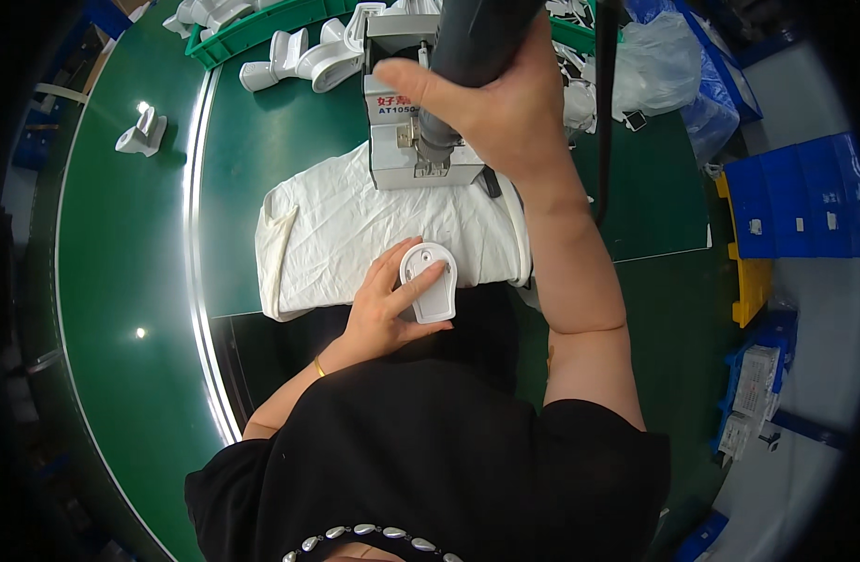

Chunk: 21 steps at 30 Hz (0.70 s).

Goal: Assembling plastic housing components using an electric screwdriver.

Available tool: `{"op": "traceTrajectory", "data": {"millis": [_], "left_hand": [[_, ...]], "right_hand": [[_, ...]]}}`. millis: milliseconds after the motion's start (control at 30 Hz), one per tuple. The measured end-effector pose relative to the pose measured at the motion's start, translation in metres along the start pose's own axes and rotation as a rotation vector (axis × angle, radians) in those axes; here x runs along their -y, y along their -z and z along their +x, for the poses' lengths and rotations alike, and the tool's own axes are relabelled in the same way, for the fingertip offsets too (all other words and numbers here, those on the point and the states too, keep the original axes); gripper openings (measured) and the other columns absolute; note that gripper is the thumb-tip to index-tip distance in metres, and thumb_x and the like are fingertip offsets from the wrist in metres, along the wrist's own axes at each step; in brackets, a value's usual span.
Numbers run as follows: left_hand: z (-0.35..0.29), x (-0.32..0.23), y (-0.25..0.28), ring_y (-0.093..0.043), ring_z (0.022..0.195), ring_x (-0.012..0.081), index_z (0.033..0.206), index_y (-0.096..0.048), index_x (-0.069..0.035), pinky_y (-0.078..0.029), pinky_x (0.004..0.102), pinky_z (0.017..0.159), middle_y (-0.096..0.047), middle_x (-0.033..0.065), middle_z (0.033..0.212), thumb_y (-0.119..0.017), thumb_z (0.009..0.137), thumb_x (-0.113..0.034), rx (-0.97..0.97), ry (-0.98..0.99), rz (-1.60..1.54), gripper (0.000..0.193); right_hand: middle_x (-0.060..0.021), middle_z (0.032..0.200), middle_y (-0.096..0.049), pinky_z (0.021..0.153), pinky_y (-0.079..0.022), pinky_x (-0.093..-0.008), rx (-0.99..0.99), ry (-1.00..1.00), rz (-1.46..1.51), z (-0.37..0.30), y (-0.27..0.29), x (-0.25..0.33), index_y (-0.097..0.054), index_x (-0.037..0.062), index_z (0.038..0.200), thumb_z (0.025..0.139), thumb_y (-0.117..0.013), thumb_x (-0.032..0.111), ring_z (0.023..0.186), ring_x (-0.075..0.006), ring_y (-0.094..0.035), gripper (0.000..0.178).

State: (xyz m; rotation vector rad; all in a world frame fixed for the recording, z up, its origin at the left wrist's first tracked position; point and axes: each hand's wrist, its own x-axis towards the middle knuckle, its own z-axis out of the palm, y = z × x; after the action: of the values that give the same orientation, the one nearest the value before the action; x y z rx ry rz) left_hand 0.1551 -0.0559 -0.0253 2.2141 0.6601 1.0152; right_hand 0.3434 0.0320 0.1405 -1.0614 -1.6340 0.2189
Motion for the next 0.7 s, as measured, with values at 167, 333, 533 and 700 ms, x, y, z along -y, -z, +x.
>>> {"op": "traceTrajectory", "data": {"millis": [167, 333, 533, 700], "left_hand": [[-0.001, 0.004, -0.001, -0.052, 0.120, 0.0396, 0.127, -0.063, -0.014, -0.047, 0.0432, 0.096, -0.048, 0.0211, 0.136, -0.090, 0.058, -0.025, -0.020, -0.007, -0.020, 0.075], [-0.003, 0.008, -0.003, -0.053, 0.119, 0.0376, 0.128, -0.062, -0.014, -0.048, 0.0412, 0.094, -0.049, 0.0205, 0.136, -0.090, 0.059, -0.023, -0.013, -0.006, -0.052, 0.075], [-0.003, 0.004, 0.001, -0.056, 0.114, 0.0382, 0.128, -0.062, -0.016, -0.050, 0.0407, 0.093, -0.050, 0.0213, 0.133, -0.089, 0.059, -0.022, -0.025, 0.021, -0.084, 0.074], [-0.001, 0.003, 0.002, -0.056, 0.113, 0.0387, 0.127, -0.061, -0.015, -0.050, 0.0408, 0.092, -0.051, 0.0222, 0.132, -0.089, 0.059, -0.021, -0.039, -0.001, -0.074, 0.074]], "right_hand": [[-0.0053, 0.082, -0.060, 0.066, -0.048, -0.0253, -0.207, -0.366, 0.426, -0.003, -0.012, 0.003, -0.045, -0.0057, 0.128, 0.083, -0.072, 0.004, 0.070, -0.0123, -0.060, 0.053], [-0.0074, 0.080, -0.056, 0.065, -0.050, -0.0333, -0.136, -0.157, 0.665, -0.020, -0.009, -0.006, -0.051, 0.0010, 0.117, 0.089, -0.063, 0.001, 0.067, -0.0161, -0.057, 0.031], [-0.0068, 0.074, -0.051, 0.064, -0.048, -0.0375, -0.025, -0.249, 0.535, -0.062, 0.005, 0.047, -0.037, 0.0020, 0.129, 0.091, -0.063, 0.016, 0.062, -0.0163, -0.053, 0.048], [-0.0061, 0.074, -0.052, 0.063, -0.048, -0.0358, 0.145, -0.223, 0.330, -0.072, 0.012, 0.056, -0.037, 0.0029, 0.125, 0.088, -0.069, 0.021, 0.062, -0.0159, -0.053, 0.052]]}}
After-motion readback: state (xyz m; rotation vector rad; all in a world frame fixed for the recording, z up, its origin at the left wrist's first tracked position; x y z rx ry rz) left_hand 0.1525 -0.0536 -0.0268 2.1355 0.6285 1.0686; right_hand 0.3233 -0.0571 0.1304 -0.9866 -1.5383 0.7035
